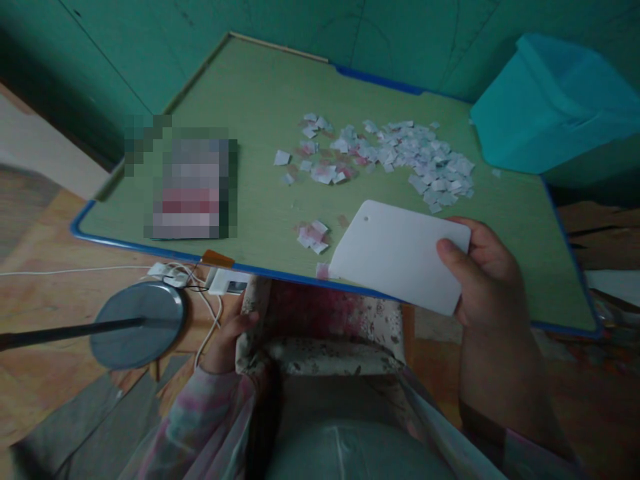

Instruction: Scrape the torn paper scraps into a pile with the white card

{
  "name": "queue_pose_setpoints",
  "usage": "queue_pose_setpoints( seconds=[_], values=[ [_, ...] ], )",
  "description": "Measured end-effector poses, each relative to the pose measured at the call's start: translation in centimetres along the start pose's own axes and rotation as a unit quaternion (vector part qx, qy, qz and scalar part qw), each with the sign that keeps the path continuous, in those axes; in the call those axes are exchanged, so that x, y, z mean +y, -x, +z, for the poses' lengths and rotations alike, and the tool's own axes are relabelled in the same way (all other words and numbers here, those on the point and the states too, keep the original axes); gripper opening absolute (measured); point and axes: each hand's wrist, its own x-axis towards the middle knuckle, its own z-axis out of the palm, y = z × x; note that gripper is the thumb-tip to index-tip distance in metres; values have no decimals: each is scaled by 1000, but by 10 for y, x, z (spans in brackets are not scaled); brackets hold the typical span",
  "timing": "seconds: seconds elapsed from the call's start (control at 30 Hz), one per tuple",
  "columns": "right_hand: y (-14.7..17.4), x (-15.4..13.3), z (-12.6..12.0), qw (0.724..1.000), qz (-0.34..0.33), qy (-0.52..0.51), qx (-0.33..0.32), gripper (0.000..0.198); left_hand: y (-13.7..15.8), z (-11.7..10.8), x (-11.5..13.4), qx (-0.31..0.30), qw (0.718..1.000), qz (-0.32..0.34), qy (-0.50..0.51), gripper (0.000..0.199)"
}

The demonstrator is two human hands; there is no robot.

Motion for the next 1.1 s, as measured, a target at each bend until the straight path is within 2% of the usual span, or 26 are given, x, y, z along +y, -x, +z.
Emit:
queue_pose_setpoints(
  seconds=[0.23,0.4,0.6,0.7,0.87,0.97,1.1],
  values=[
    [3,-1,8,1000,4,-6,-7,27,3,2,6,21,1000,-7,-12,51],
    [1,0,14,1000,7,-8,-18,25,8,5,11,69,997,-18,-28,55],
    [2,-1,24,999,17,-7,-32,26,8,4,12,27,999,-17,-24,57],
    [5,-3,28,999,10,-13,-49,25,7,1,12,26,999,-14,-19,57],
    [6,-5,26,1000,-15,-16,-6,24,7,-5,12,34,999,-25,-34,60],
    [6,-6,28,1000,-26,-14,9,23,7,-4,10,39,999,-3,-22,57],
    [7,-9,38,999,-40,-19,-8,24,7,0,8,25,999,27,12,56]
  ],
)
